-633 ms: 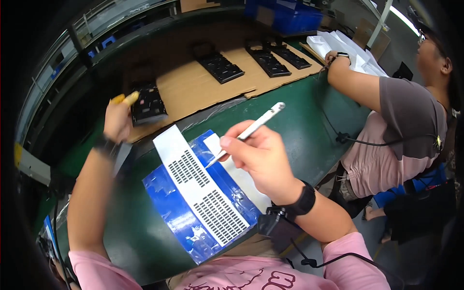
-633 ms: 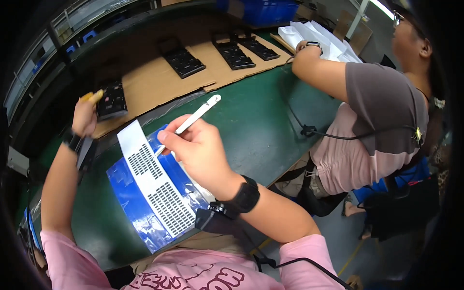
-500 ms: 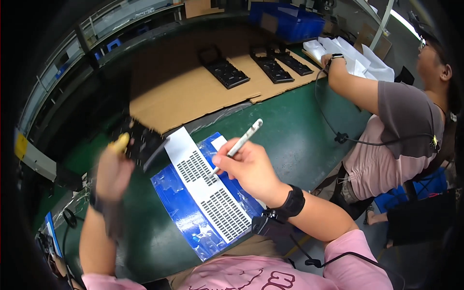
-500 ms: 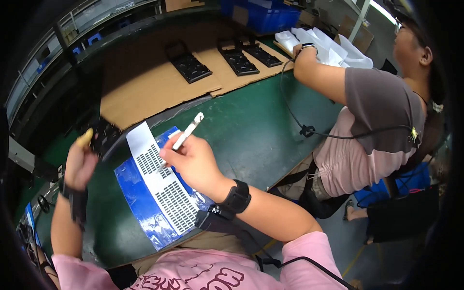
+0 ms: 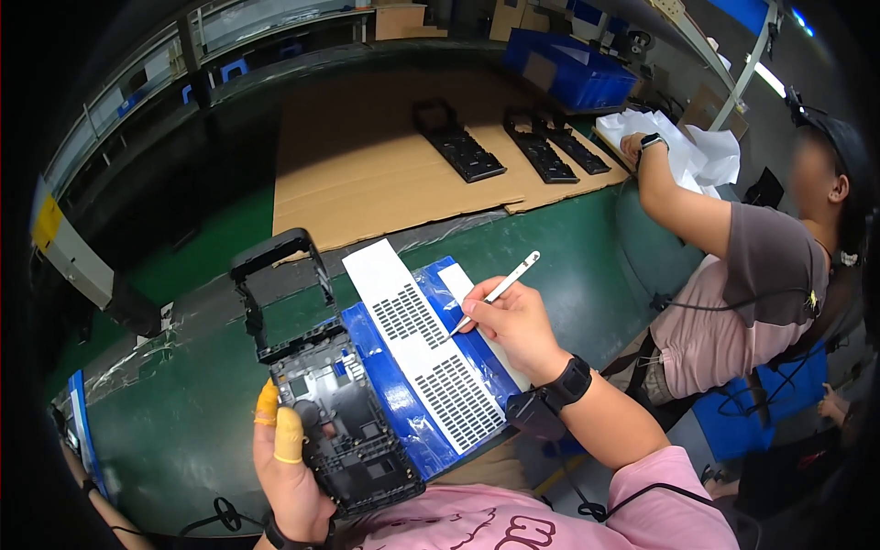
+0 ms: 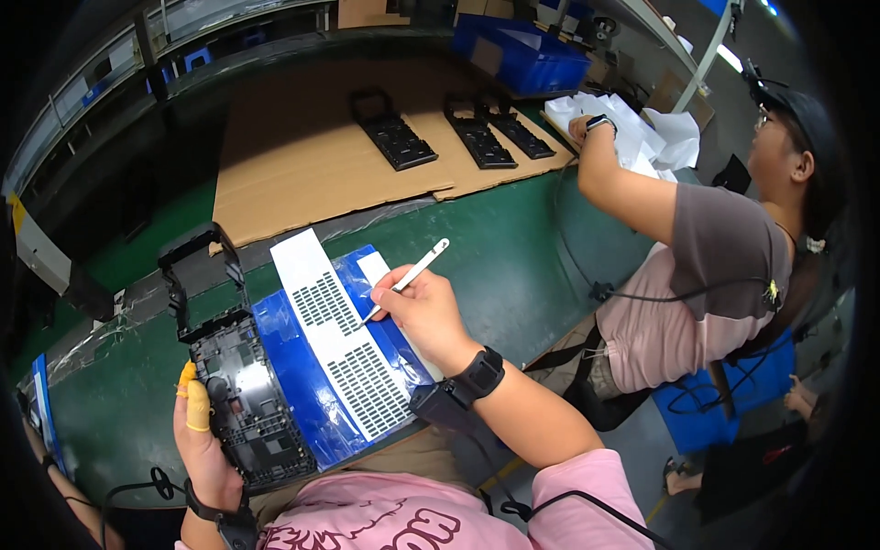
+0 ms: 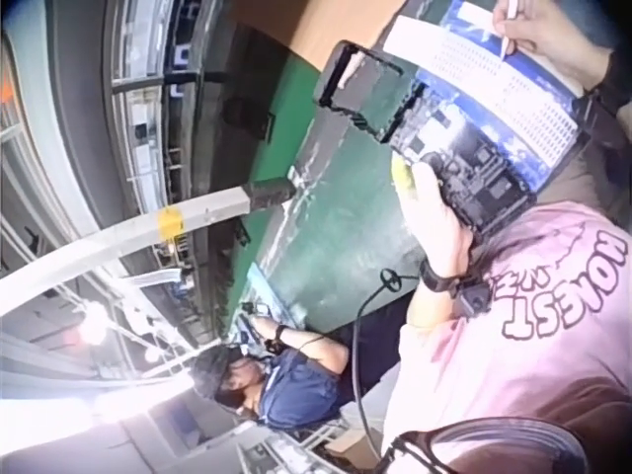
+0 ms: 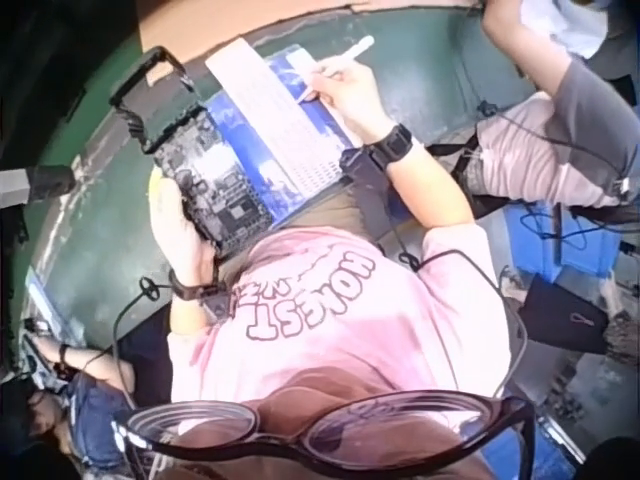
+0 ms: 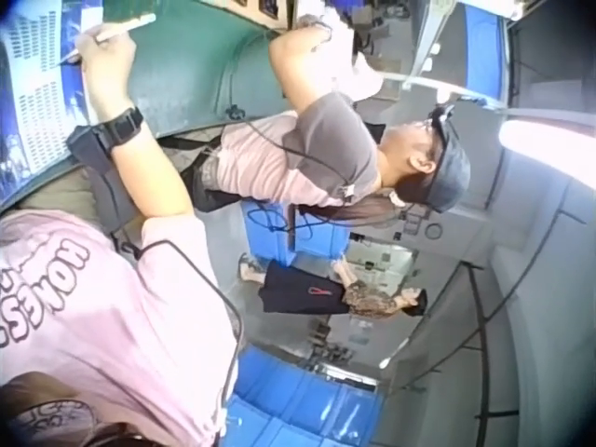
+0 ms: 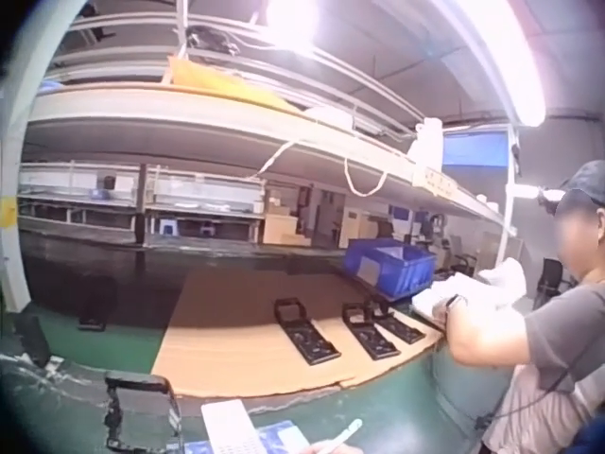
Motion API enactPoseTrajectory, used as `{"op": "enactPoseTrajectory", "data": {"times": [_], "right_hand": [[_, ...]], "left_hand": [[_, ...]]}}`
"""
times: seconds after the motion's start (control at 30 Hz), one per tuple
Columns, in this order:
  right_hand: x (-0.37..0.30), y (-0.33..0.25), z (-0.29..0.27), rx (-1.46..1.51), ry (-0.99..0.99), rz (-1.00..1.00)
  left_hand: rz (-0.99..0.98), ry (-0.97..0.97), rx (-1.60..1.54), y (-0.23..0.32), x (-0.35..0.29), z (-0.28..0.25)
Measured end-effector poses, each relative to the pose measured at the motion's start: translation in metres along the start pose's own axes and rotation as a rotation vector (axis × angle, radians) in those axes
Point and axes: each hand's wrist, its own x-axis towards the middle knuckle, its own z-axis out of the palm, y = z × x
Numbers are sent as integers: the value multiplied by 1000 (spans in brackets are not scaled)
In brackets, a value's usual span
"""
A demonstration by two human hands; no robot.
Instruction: Assembling electronic components using tweezers and a stylus/pen at an industrial workstation.
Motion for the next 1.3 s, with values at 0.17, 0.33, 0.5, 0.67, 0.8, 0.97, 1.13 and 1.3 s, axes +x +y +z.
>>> {"op": "enactPoseTrajectory", "data": {"times": [0.17,0.33,0.5,0.67,0.8,0.97,1.13,1.3], "right_hand": [[1,0,-6,6,-9,18],[-24,-20,20,39,-58,-38],[-80,-27,83,12,-215,-63],[-79,-6,100,68,-251,28],[-78,-3,106,77,-235,31],[-78,-3,107,61,-224,0],[-78,-1,106,62,-236,-15],[-78,0,109,79,-233,-21]], "left_hand": [[-51,79,-175,-8,5,13],[-63,54,-276,-13,8,6],[-215,-12,-430,-12,9,3],[-205,-37,-453,-8,8,-6],[-188,-14,-433,-6,7,-4],[-176,-51,-474,-6,7,-7],[-176,-41,-470,-10,6,-9],[-168,-39,-471,-11,5,-9]]}}
